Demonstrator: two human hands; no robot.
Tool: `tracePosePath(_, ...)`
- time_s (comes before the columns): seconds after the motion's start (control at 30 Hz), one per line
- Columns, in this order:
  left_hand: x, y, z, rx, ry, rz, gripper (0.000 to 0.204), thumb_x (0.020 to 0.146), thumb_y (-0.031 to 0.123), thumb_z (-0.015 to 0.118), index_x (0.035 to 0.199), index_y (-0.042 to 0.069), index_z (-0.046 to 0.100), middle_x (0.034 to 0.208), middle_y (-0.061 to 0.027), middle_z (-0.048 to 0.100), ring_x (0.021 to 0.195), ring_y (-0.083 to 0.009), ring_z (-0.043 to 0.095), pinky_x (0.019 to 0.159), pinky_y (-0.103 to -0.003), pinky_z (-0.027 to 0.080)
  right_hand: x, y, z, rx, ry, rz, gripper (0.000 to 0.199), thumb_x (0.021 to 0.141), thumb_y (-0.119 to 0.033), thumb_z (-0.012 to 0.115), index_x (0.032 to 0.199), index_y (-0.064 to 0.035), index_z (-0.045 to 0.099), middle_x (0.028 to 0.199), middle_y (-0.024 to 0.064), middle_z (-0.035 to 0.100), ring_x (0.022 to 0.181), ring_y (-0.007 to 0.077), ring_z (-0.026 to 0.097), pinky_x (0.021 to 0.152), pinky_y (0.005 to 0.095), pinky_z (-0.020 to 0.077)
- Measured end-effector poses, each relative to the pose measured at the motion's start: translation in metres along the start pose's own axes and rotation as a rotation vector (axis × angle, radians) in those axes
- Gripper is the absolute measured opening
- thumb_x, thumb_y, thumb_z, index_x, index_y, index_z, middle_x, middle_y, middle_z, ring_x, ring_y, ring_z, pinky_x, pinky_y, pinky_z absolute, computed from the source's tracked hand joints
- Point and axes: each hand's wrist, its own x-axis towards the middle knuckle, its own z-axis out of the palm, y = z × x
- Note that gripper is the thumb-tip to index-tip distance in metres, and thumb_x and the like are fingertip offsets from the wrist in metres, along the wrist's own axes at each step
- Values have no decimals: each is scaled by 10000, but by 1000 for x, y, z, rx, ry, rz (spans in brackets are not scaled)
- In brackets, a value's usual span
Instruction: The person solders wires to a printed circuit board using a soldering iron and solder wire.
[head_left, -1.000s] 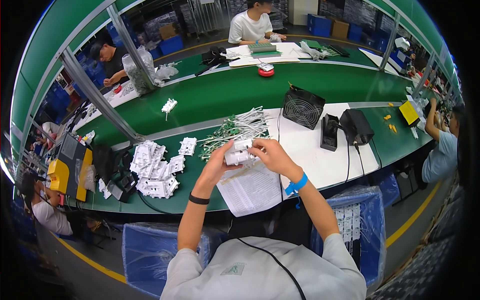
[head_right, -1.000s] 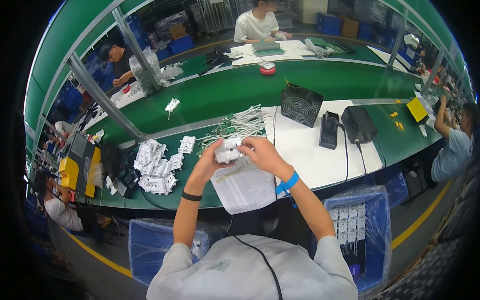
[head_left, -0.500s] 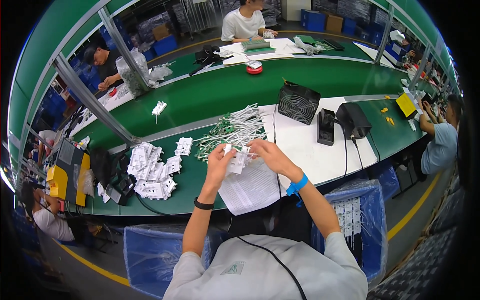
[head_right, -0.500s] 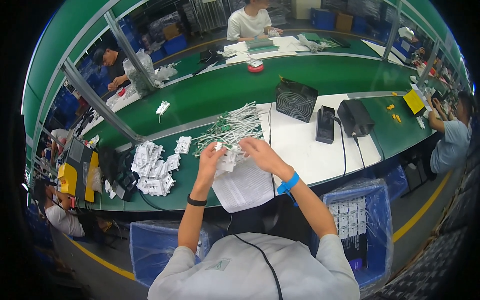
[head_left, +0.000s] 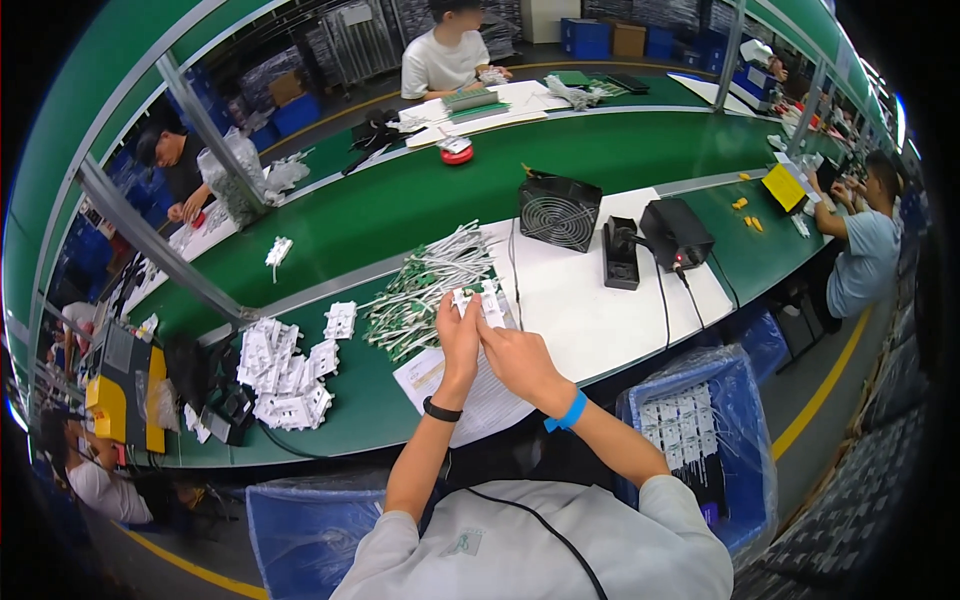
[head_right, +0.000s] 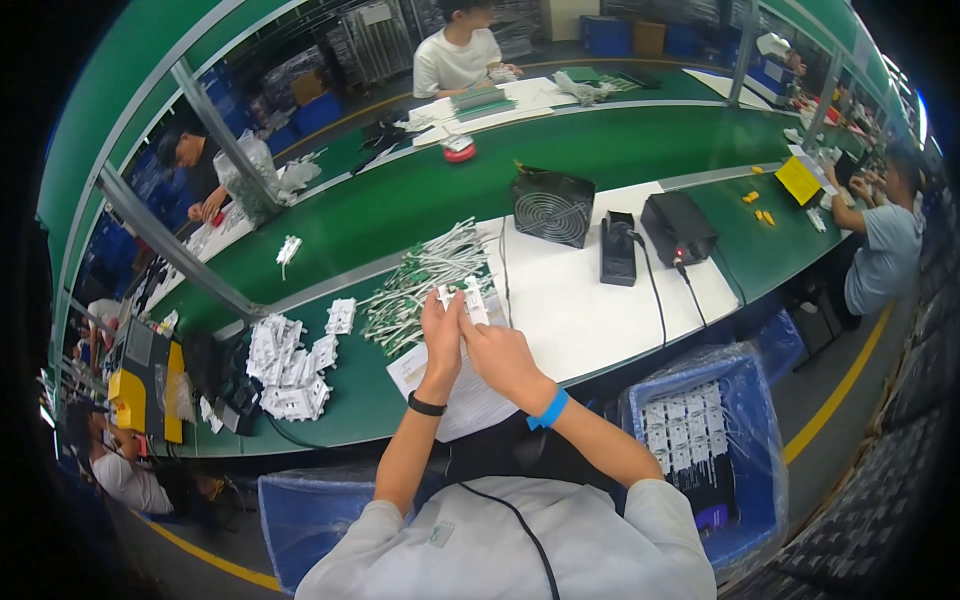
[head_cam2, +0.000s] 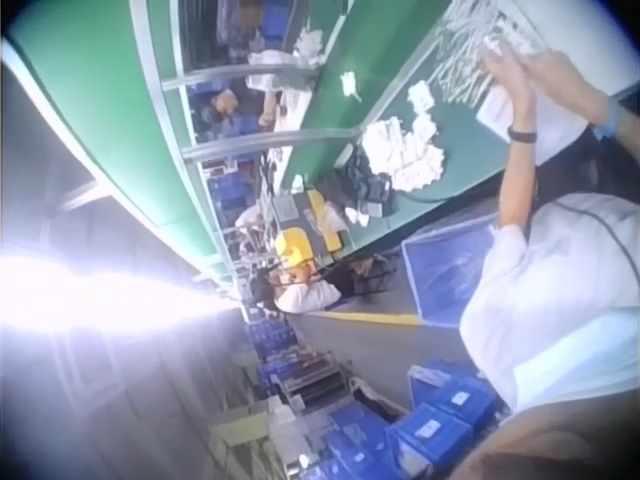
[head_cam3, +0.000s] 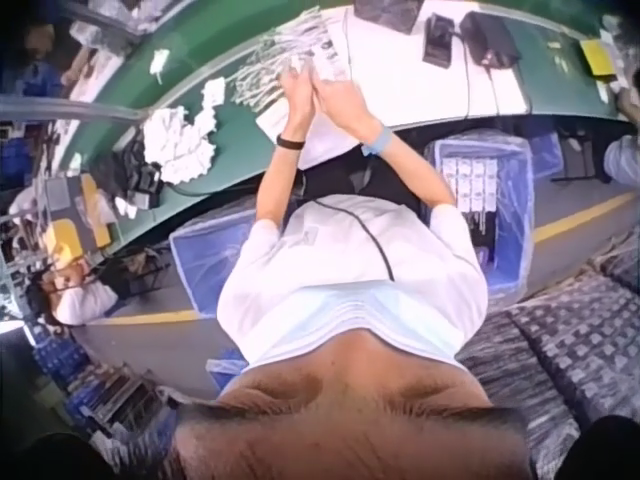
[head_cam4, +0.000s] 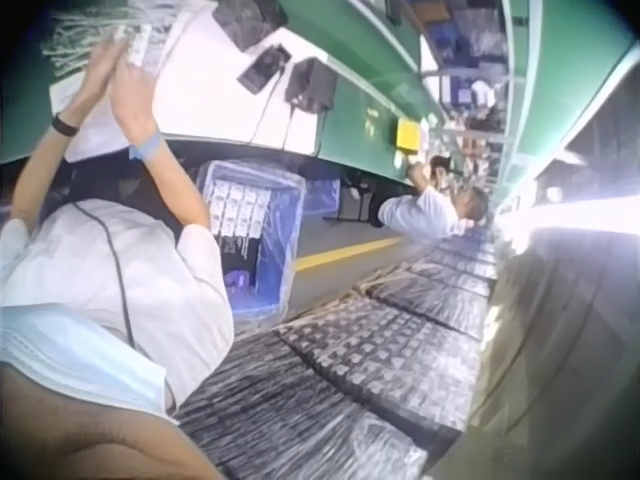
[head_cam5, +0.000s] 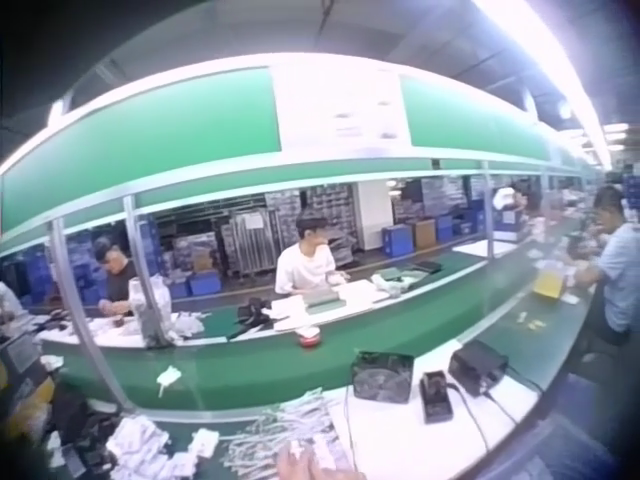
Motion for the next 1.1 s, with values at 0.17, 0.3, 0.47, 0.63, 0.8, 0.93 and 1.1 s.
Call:
tracePosePath(0.17,1,-13,8,199,-246,60,339,960,34,672,1290,-16,608,1051,-69,711,941,-97,648,818,-238,521,-27,66,-34,556,413,412,240,1007,-149,598,911,25,731,766,105,728,646,126,669,595,277,521)
tracePosePath(0.3,-18,-11,32,310,-496,14,386,938,24,690,1312,-7,603,1094,-76,706,1003,-124,658,880,-266,520,-16,185,-66,770,643,675,232,1014,-230,639,942,-22,567,680,61,623,539,100,575,496,240,447)
tracePosePath(0.47,-30,-27,67,386,-666,-6,508,923,49,698,1392,28,504,1032,-170,728,939,-182,694,814,-307,534,19,231,-96,272,672,585,295,931,-150,726,1148,-11,582,770,117,652,639,215,629,600,336,495)
tracePosePath(0.63,-15,-66,79,475,-591,-8,444,881,119,742,1272,26,553,1008,-222,733,871,-258,724,753,-350,551,17,223,-106,-25,706,518,257,1014,-239,633,1018,15,667,767,155,705,727,312,697,679,383,513)
tracePosePath(0.8,-4,-70,94,891,-602,273,393,828,247,772,1163,55,698,1049,-214,712,955,-340,685,850,-416,540,-13,227,-104,174,1078,324,163,1021,-143,604,1077,10,617,712,50,623,647,145,614,605,291,485)
tracePosePath(0.93,8,-63,91,1041,-660,406,433,841,274,768,1188,21,713,1222,-183,639,1125,-340,567,993,-387,470,-28,203,-104,769,973,373,116,1024,-88,592,1116,-18,607,729,32,599,611,72,540,554,221,435)
tracePosePath(1.1,-17,-48,89,922,-513,564,332,845,202,749,1122,20,719,1133,-145,609,1073,-352,552,950,-422,471,-41,195,-92,880,701,437,193,960,-48,690,1133,-21,607,753,13,597,587,69,529,520,209,413)
